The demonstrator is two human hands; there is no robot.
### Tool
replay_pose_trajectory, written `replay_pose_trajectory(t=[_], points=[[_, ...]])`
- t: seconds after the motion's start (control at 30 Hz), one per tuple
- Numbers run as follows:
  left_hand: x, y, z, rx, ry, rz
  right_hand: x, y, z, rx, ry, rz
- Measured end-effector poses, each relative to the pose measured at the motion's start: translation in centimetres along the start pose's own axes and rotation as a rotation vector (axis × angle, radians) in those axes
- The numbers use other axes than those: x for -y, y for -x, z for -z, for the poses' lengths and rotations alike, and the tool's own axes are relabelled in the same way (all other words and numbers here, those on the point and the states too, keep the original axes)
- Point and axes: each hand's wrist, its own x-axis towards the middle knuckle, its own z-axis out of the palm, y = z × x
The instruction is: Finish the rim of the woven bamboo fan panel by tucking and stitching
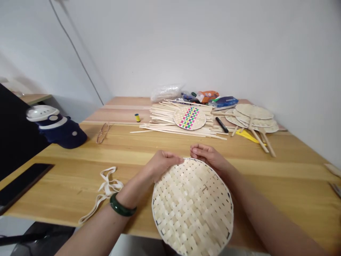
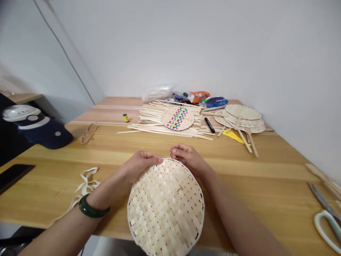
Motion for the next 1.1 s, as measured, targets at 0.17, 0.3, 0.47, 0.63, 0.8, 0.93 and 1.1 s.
replay_pose_trajectory(t=[0.17, 0.3, 0.47, 0.63, 0.8, 0.93, 1.1], points=[[0.7, -1.5, 0.2, 0.059, 0.118, 0.077, -0.6, -0.6, 0.5, -0.011, 0.013, -0.066], [1.0, -1.7, 0.4, 0.035, 0.133, 0.092, -1.0, -0.4, 0.7, -0.046, 0.014, -0.112], [1.4, -1.7, 0.2, -0.016, 0.064, 0.104, -0.5, 0.5, 0.8, -0.007, -0.122, -0.210], [1.6, -1.3, 0.0, -0.061, 0.013, 0.111, 0.2, 0.9, 1.0, 0.094, -0.031, -0.448], [1.3, -1.1, 0.2, -0.064, -0.016, 0.129, -0.5, 0.7, 1.2, 0.060, -0.001, -0.437], [1.1, -1.4, 0.8, -0.037, 0.051, 0.085, -0.9, 0.6, 1.0, 0.064, 0.054, -0.399], [0.8, -1.1, 1.2, -0.016, -0.032, 0.035, -0.9, 0.9, 0.4, 0.117, 0.126, -0.315]])
